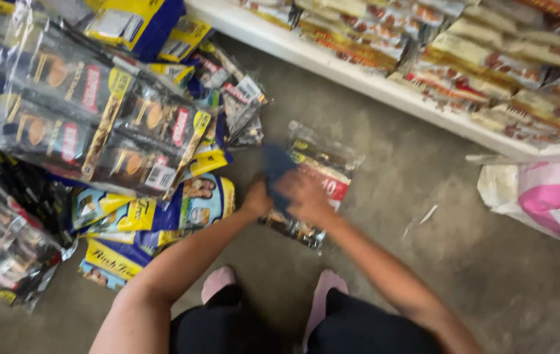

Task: Organize and stock coffee and snack packets onto store shelves, including picking up items from the floor.

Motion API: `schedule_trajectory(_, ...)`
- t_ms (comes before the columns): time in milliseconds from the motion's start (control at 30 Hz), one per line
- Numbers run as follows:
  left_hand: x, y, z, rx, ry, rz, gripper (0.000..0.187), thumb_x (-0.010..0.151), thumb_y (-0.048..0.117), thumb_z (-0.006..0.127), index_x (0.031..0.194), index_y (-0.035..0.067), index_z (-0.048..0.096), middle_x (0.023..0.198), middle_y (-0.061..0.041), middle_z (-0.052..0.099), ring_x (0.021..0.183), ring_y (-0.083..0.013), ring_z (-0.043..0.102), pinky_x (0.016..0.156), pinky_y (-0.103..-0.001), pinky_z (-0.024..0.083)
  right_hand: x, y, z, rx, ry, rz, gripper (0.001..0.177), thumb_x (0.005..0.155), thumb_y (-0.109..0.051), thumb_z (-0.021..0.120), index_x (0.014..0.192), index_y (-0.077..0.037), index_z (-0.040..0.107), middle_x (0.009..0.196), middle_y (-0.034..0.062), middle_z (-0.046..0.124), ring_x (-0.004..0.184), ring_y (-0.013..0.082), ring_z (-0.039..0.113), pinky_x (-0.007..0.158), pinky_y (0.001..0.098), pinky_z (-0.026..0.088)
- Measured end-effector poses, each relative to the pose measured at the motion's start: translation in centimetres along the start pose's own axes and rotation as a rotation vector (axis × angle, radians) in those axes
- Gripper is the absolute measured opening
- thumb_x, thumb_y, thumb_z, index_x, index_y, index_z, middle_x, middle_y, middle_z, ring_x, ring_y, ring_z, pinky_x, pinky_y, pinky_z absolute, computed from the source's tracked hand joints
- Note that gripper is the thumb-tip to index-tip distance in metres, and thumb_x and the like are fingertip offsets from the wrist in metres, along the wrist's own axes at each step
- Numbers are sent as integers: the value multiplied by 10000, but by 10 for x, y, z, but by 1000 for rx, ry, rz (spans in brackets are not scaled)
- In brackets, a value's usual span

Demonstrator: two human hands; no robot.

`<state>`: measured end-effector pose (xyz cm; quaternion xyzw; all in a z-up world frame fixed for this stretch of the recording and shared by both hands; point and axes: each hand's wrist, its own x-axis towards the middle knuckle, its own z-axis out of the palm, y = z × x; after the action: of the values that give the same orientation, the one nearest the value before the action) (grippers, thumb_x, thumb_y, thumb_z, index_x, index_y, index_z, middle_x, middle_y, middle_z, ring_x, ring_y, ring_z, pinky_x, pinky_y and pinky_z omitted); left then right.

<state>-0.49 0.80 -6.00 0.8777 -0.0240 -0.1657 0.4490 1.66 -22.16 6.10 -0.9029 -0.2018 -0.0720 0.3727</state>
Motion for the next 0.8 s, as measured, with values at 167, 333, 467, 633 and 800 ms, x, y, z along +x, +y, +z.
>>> schedule_trajectory(167, -11, 32, -18, -36, 38, 11, 723, 702, 265, 880, 1330, 39, 601, 1279, -237, 636, 1216, -420, 563, 1047, -478, 461, 17, 8, -31, -245, -173, 318, 497, 738, -219, 756, 1228, -148, 713, 1326, 97, 640, 1297, 337, 544, 1153, 521, 394)
schedule_trajectory(333, -10, 60, -38, 5, -7, -32, 779, 634, 292, 942, 1283, 32, 599, 1250, -233, 621, 1177, -412, 546, 1029, -491, 439, -56, 45, -88, -581, 32, 394, 648, 764, -207, 763, 1376, -91, 586, 1458, 166, 528, 1343, 421, 452, 1104, 596, 312)
schedule_trajectory(467, -8, 62, -37, -237, -207, 0, 723, 648, 298, 966, 1233, 13, 652, 1188, -200, 695, 1092, -349, 612, 973, -472, 497, -141, 42, -52, 43, 60, 615, 519, 967, -179, 581, 1467, -76, 490, 1378, 114, 563, 1307, 264, 517, 1121, 368, 396)
schedule_trajectory(633, 8, 56, -33, -576, -461, -133, 597, 751, 267, 891, 1264, 56, 668, 1138, -83, 765, 1027, -201, 711, 936, -394, 571, -172, 62, 28, 814, 202, 848, 540, 975, -285, 650, 1438, -34, 530, 1371, 95, 642, 1251, 214, 592, 1056, 360, 460)
schedule_trajectory(800, -21, 102, -55, -803, -429, -183, 763, 720, 253, 892, 1381, 30, 582, 1093, -198, 729, 967, -290, 683, 881, -470, 555, -151, 31, -6, 1256, 124, 1079, 558, 926, -310, 711, 1404, -38, 620, 1230, 130, 708, 1073, 270, 636, 903, 426, 507)
